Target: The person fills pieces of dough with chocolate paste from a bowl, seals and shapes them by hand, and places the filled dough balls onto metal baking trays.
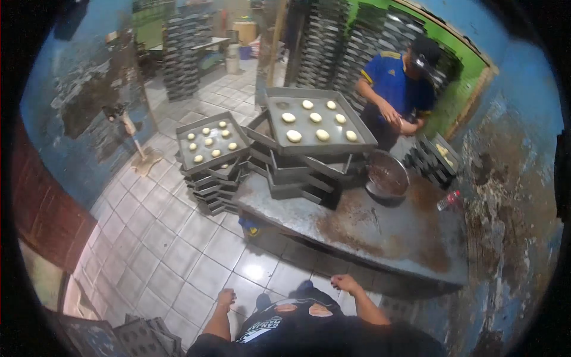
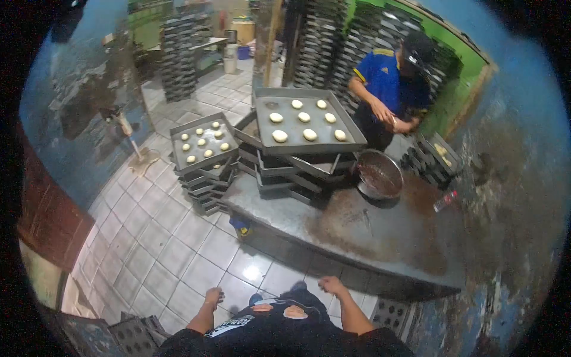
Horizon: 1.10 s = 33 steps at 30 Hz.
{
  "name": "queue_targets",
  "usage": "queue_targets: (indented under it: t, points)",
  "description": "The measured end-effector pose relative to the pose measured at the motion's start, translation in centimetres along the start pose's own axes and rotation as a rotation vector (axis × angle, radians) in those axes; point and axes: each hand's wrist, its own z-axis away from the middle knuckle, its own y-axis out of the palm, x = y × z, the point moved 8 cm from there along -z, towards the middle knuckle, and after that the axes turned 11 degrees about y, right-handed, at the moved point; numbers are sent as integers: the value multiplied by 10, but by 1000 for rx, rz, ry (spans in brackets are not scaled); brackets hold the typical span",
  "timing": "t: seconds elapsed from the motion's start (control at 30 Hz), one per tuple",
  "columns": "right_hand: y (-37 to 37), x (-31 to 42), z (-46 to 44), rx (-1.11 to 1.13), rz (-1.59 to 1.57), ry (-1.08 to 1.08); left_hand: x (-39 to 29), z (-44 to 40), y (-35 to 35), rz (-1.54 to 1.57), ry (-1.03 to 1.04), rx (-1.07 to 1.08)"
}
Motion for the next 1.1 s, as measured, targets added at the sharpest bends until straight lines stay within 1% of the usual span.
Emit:
queue_targets:
  t: [0.03,0.07,0.1,0.13,0.17,0.2,0.23,0.27,0.3,0.33,0.37,0.4,0.43,0.5,0.53,0.57,0.6,0.63,0.67,0.7,0.77,0.8,0.83,0.87,0.93,0.97,1.0,1.03,1.1]
  points:
    - [-11,33,18,7,11,-67,-13,-10,8,-24,-7,19]
    - [-21,53,17,-16,30,-133,-30,-22,17,-7,40,29]
    - [-38,73,18,-192,113,-269,-45,-32,26,7,87,39]
    - [-48,100,35,-165,2,-137,-58,-41,34,-26,81,55]
    - [-69,107,6,-263,174,-307,-74,-50,42,-6,99,56]
    - [-88,124,9,-340,70,-296,-86,-58,46,14,120,49]
    - [-104,161,35,-316,-35,-207,-90,-66,49,-16,123,43]
    - [-127,171,15,-441,19,-380,-96,-76,56,-4,125,70]
    - [-146,183,0,-383,-43,-317,-110,-84,61,8,135,93]
    - [-165,198,-3,-406,-212,-330,-129,-81,67,3,156,104]
    - [-188,209,-21,-475,-282,-397,-147,-79,72,27,163,74]
    - [-205,233,-4,-512,-375,-356,-168,-79,74,50,171,46]
    - [-227,235,-38,-490,-458,-411,-195,-78,71,16,183,28]
    - [-276,270,-43,-683,-531,-516,-264,-77,78,77,365,-15]
    - [-300,292,-39,-715,-512,-521,-306,-74,82,62,443,-27]
    - [-325,309,-45,-828,-501,-611,-351,-69,89,47,517,-39]
    - [-344,334,-30,-864,-516,-642,-397,-58,99,69,598,-50]
    - [-361,359,-13,-927,-488,-718,-444,-45,113,92,681,-56]
    - [-380,376,-12,-1018,-469,-737,-487,-32,129,73,778,-57]
    - [-395,392,-11,-1047,-441,-732,-527,-21,146,55,876,-56]
    - [-422,419,-33,-1046,-438,-741,-593,-12,179,66,1046,2]
    - [-428,429,-40,-1050,-424,-754,-617,-4,196,65,1043,-4]
    - [-428,442,-39,-978,-477,-753,-644,11,219,53,1087,13]
    - [-430,448,-74,-878,-542,-781,-661,19,237,40,1135,30]
    - [-412,459,-91,-791,-434,-785,-664,-10,262,-7,1135,40]
    - [-405,454,-108,-663,-646,-712,-664,-28,277,-55,1131,63]
    - [-401,453,-109,-678,-700,-682,-659,-33,290,-200,1181,79]
    - [-402,452,-116,-680,-724,-710,-656,-39,298,-207,1183,97]
    - [-400,444,-127,-694,-765,-736,-650,-47,295,121,1204,43]
